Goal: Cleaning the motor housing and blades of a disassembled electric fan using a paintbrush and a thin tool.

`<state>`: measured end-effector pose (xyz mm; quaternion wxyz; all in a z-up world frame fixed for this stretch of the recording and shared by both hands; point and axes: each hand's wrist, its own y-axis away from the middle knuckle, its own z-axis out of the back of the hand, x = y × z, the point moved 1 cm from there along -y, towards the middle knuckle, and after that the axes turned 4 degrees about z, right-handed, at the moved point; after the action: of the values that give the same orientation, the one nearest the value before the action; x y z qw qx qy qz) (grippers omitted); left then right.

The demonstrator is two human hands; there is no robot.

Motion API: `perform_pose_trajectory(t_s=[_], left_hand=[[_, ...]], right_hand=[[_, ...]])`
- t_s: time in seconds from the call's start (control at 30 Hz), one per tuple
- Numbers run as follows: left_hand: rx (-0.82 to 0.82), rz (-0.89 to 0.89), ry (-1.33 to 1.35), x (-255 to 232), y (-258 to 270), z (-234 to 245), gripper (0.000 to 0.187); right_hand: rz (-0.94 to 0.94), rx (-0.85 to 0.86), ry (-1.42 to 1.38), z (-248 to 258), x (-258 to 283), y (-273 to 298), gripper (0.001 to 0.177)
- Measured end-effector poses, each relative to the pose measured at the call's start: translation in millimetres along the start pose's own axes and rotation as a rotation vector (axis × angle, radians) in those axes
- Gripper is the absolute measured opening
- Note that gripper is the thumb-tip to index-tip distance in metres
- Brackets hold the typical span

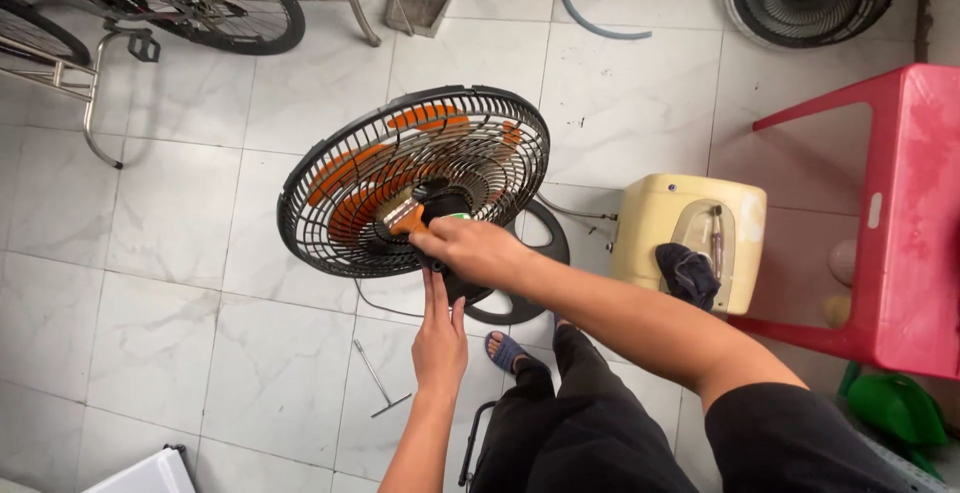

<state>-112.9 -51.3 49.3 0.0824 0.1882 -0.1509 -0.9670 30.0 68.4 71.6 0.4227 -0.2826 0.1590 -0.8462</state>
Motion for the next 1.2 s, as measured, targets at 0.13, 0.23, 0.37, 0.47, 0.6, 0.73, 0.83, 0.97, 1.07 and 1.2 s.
perform_pose_trajectory(t_s=[0.13, 0.23, 0.37, 0.47, 0.6, 0.73, 0.83, 0.97, 1.07, 1.2], left_hand=[[0.016, 0.025, 0.022, -7, 2, 14, 0.061], [0.049, 0.019, 0.096, -10, 1, 12, 0.062], [-0.083, 0.131, 0.230, -23, -7, -4, 0.073], [-0.229, 0.214, 0.346, -26, -15, -25, 0.071], [-0.258, 0.237, 0.513, -29, -18, -23, 0.065], [-0.311, 0.231, 0.607, -29, -19, -33, 0.066], [-0.407, 0.166, 0.567, -27, -26, -28, 0.067], [-0.370, 0.166, 0.606, -33, -12, -34, 0.067], [-0.364, 0.168, 0.618, -33, -18, -32, 0.067], [-0.333, 0.171, 0.635, -32, -23, -35, 0.066]], right_hand=[[-0.078, -0.018, 0.059, 6, -33, 26, 0.026], [-0.140, 0.057, 0.056, 23, -25, 29, 0.027], [-0.065, 0.093, 0.132, 10, -20, 22, 0.026], [-0.050, 0.109, 0.154, 10, -22, 15, 0.026], [-0.076, 0.162, 0.110, 28, -17, 0, 0.023], [-0.088, 0.130, 0.067, 21, -21, 6, 0.024], [-0.096, 0.164, 0.088, 18, -23, -5, 0.024], [-0.079, 0.194, 0.074, 15, -21, 7, 0.022], [-0.076, 0.245, 0.115, 28, -6, -13, 0.022], [-0.053, 0.296, 0.215, 19, -11, -24, 0.024]])
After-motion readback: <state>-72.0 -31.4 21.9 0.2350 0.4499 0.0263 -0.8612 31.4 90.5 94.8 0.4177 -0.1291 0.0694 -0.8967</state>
